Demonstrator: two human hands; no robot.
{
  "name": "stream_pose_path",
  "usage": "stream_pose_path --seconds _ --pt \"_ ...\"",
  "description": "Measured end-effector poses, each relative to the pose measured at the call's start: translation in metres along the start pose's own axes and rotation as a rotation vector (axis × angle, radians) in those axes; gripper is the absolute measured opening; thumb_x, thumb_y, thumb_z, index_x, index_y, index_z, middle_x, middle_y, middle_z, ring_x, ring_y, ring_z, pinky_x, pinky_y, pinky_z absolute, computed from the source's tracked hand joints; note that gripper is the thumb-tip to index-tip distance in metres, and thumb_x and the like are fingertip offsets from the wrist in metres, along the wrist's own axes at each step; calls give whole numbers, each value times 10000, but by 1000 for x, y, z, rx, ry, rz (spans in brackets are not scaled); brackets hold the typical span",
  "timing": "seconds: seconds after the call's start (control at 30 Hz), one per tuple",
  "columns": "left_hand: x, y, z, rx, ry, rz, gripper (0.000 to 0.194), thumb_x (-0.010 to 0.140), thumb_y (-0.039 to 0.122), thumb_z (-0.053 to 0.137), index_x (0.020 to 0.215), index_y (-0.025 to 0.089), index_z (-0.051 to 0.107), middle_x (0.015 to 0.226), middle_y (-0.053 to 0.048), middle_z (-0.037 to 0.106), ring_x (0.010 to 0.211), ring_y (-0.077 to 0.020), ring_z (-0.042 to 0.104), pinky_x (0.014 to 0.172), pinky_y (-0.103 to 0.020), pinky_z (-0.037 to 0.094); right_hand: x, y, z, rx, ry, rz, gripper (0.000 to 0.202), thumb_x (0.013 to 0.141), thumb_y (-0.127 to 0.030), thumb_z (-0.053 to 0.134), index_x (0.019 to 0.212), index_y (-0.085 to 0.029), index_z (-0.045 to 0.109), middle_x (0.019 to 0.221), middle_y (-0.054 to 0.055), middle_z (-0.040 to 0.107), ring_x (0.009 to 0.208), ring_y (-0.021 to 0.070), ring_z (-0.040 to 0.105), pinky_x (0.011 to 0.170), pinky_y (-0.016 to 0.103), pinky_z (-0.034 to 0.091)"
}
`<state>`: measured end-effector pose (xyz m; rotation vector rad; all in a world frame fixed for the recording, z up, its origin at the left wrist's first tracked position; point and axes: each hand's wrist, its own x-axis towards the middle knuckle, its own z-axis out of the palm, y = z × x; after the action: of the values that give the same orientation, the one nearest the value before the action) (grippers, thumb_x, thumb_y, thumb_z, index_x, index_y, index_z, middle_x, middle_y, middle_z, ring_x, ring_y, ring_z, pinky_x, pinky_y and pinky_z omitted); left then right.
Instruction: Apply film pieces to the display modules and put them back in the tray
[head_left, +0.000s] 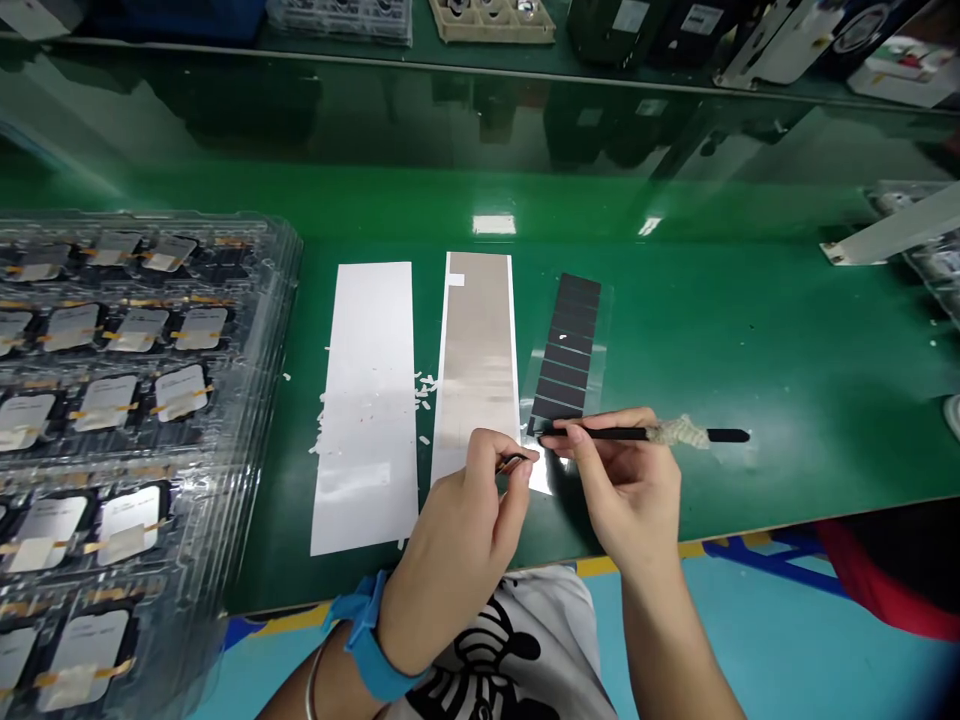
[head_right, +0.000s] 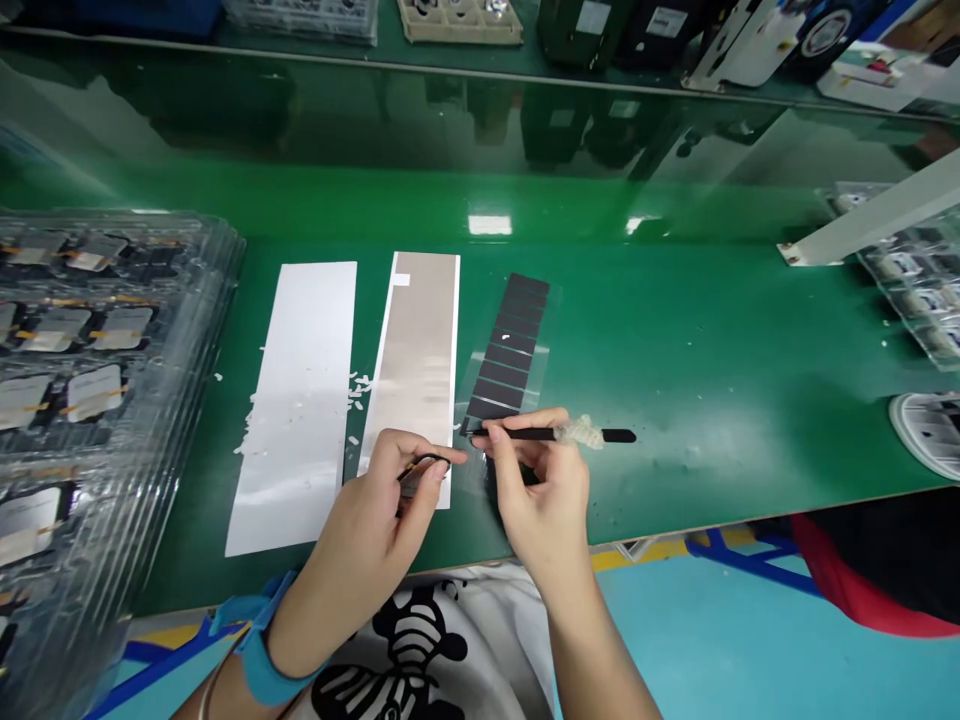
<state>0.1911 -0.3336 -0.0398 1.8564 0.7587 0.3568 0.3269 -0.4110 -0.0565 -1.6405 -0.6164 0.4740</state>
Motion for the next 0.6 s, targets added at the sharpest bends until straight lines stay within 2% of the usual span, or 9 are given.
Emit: stream_pose_path --seconds 0.13,0.3,0.5,0.6 --pt "0 -2 2 22 11 -8 33 1048 289 398 1037 264 379 815 31 617 485 -102 506 459 -216 345 0 1 -1 56 24 9 122 887 -279 720 880 -184 644 924 17 629 700 138 757 717 263 665" --pt "0 -1 2 54 -5 -32 51 1034 272 406 1016 270 359 742 58 569 464 -107 485 445 -215 335 1 2 0 52 31 6 134 873 -285 735 866 -179 653 932 18 623 702 147 761 716 269 668" --pt "0 -3 4 50 -9 -20 32 1027 265 406 1033 269 375 813 27 622 549 -136 582 481 -237 410 0 2 1 40 29 5 131 878 -275 728 864 -178 642 904 15 634 701 150 768 695 239 664" --pt "1 -5 5 41 -1 -5 77 1008 236 435 1054 273 385 872 11 647 662 -161 649 552 -264 481 1 3 1 61 42 12 145 884 -284 719 882 -183 615 892 15 651 682 161 769 661 249 668"
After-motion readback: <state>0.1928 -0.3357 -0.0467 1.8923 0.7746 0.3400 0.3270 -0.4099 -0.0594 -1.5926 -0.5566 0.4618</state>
